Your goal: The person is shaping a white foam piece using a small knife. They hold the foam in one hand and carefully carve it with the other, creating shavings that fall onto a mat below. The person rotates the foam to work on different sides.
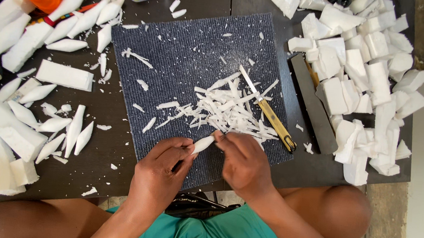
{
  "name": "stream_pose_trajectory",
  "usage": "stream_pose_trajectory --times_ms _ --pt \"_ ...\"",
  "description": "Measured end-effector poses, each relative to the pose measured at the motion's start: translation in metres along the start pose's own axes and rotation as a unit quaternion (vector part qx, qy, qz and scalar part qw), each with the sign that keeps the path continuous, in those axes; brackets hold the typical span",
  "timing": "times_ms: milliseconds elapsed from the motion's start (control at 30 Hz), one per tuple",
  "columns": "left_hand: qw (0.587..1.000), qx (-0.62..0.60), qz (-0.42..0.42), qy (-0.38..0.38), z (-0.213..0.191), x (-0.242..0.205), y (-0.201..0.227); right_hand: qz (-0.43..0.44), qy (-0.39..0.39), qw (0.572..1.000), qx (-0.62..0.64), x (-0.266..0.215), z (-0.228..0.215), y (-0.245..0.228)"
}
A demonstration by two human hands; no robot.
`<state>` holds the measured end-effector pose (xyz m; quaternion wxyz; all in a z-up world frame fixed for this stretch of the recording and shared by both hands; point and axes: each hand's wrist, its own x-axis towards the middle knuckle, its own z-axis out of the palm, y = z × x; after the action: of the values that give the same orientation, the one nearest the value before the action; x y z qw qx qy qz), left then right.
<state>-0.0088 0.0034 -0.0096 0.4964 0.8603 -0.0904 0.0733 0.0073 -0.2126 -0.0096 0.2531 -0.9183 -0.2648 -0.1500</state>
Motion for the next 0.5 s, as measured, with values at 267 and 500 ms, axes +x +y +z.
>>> stream_pose_trajectory --times_ms 267,500 --pt "0.999 -0.034 0.001 -0.005 0.0 0.0 0.003 -0.017 -0.002 0.999 0.028 0.002 -0.001 -0.008" --pt "0.999 -0.035 0.037 0.008 -0.004 0.005 0.01 -0.044 0.031 0.998 0.017 0.007 -0.006 -0.022"
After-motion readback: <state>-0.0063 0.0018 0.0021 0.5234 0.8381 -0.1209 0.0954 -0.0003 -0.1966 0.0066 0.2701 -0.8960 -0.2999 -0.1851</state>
